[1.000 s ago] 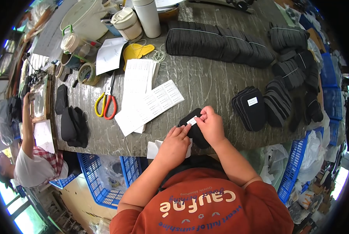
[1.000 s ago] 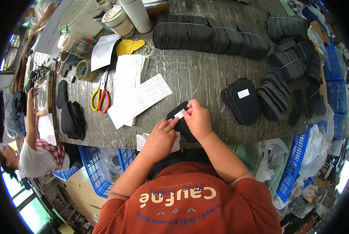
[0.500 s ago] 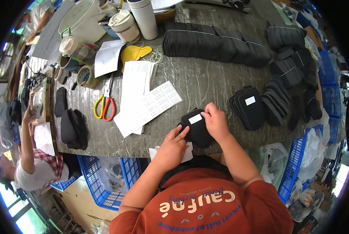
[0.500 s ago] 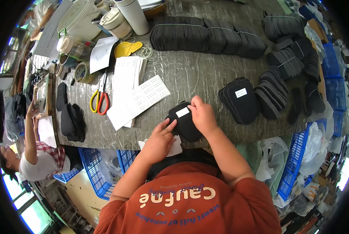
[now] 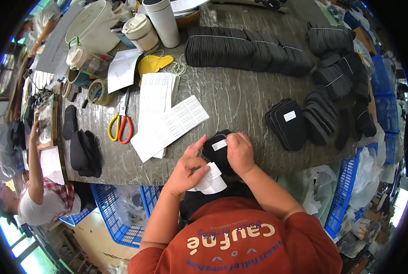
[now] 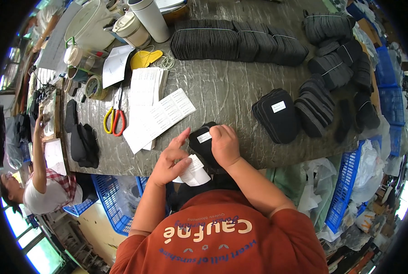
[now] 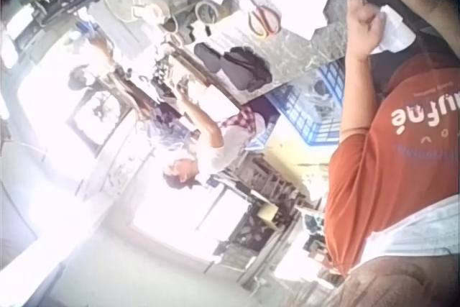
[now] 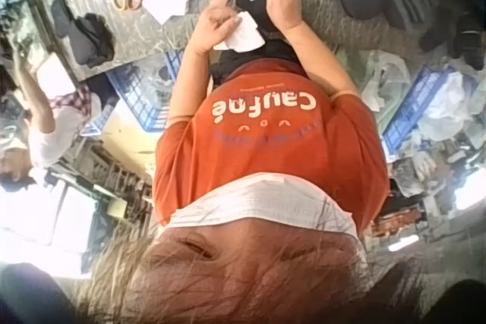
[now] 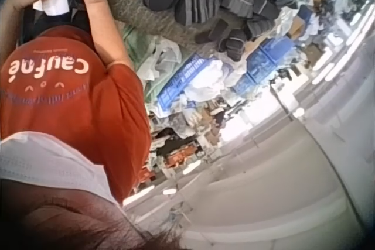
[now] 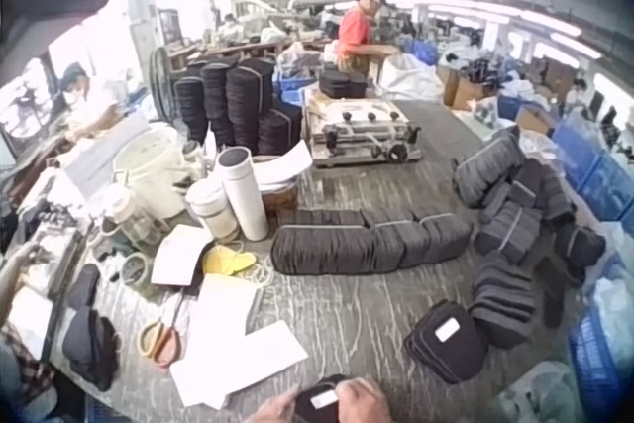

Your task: Attaching adhesive labels to fabric shoe upper components and stacking them.

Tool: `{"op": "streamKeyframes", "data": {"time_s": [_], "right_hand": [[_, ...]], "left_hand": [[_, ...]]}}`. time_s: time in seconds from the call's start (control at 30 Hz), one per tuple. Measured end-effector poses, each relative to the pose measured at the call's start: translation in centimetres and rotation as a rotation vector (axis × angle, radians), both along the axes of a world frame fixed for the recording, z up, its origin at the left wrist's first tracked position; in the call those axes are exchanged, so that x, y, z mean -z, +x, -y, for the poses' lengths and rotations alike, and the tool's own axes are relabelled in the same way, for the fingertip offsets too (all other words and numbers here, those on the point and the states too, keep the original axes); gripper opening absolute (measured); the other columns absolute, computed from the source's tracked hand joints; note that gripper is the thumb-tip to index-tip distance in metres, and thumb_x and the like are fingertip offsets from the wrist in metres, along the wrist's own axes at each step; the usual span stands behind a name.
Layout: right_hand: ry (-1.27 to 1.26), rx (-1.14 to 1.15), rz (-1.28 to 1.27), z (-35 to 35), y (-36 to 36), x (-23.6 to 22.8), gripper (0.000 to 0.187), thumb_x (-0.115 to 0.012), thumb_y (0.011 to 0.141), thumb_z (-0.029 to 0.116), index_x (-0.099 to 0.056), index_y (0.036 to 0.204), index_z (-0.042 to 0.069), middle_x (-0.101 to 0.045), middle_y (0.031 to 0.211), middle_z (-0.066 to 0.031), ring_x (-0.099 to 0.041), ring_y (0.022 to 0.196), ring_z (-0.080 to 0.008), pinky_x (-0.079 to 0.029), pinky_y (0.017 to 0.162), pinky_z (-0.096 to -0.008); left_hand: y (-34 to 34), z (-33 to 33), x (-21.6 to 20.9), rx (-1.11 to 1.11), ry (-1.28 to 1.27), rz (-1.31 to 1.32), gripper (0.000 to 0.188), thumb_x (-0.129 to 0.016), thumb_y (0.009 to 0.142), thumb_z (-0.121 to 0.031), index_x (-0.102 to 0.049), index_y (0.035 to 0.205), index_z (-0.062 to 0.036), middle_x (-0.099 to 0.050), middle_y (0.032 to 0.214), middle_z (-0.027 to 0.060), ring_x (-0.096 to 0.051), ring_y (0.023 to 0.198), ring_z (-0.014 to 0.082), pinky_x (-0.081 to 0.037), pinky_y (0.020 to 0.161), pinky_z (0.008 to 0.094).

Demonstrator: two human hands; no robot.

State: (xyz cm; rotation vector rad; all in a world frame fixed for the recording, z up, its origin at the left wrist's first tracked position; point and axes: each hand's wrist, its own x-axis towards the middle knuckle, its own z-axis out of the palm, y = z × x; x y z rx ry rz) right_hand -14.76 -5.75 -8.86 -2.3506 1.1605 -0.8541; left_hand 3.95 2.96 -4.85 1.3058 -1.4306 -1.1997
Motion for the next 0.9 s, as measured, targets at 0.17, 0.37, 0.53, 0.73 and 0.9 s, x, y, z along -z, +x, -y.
{"op": "streamKeyframes", "data": {"time_s": [0.17,0.37,0.53,0.73,0.9], "right_hand": [[-0.138,-0.032,0.218,-0.8,-0.2,1.9,0.015,-0.059,0.077,-0.003,-0.048,0.085,0.002,-0.060,0.084,-0.0175,-0.060,0.073,-0.0371,-0.049,0.065,-0.0434],[0.050,0.281,0.317,0.7,-3.0,-0.6,0.014,-0.058,0.085,-0.002,-0.045,0.089,0.002,-0.061,0.088,-0.0203,-0.061,0.070,-0.0330,-0.049,0.066,-0.0388],[0.076,0.472,0.183,7.4,-10.9,-6.8,0.013,-0.061,0.085,0.001,-0.050,0.091,0.002,-0.061,0.092,-0.0156,-0.059,0.076,-0.0279,-0.049,0.071,-0.0362],[-0.150,0.183,-0.035,6.3,-8.2,-10.1,0.020,-0.067,0.077,0.004,-0.058,0.094,0.001,-0.058,0.088,-0.0121,-0.057,0.082,-0.0311,-0.047,0.075,-0.0403],[0.895,-0.140,0.173,-0.9,-2.8,-4.9,0.012,-0.064,0.080,0.000,-0.058,0.090,-0.002,-0.054,0.083,-0.0081,-0.055,0.071,-0.0133,-0.046,0.064,-0.0275]], "left_hand": [[-1.1,1.1,1.4,0.007,0.081,0.000,0.006,-0.067,0.074,-0.008,-0.066,0.074,-0.0016,-0.051,0.131,0.0173,-0.048,0.101,0.0285,-0.039,0.091,0.0372],[-2.0,1.7,1.7,0.058,0.051,0.275,0.009,-0.069,0.076,-0.009,-0.065,0.074,-0.0013,-0.056,0.114,0.0133,-0.049,0.100,0.0315,-0.041,0.088,0.0375],[-2.8,1.3,1.2,-0.003,0.067,0.328,0.007,-0.064,0.081,-0.006,-0.063,0.079,0.0007,-0.058,0.115,0.0141,-0.051,0.101,0.0310,-0.042,0.088,0.0376],[-4.8,-0.1,2.1,-0.250,0.081,0.220,0.008,-0.060,0.084,-0.004,-0.059,0.079,0.0020,-0.061,0.108,0.0165,-0.054,0.095,0.0346,-0.043,0.086,0.0395],[-5.2,-0.4,1.3,-0.296,0.046,0.217,0.008,-0.058,0.084,-0.001,-0.056,0.078,0.0011,-0.062,0.101,0.0176,-0.056,0.092,0.0326,-0.044,0.084,0.0382]]}}
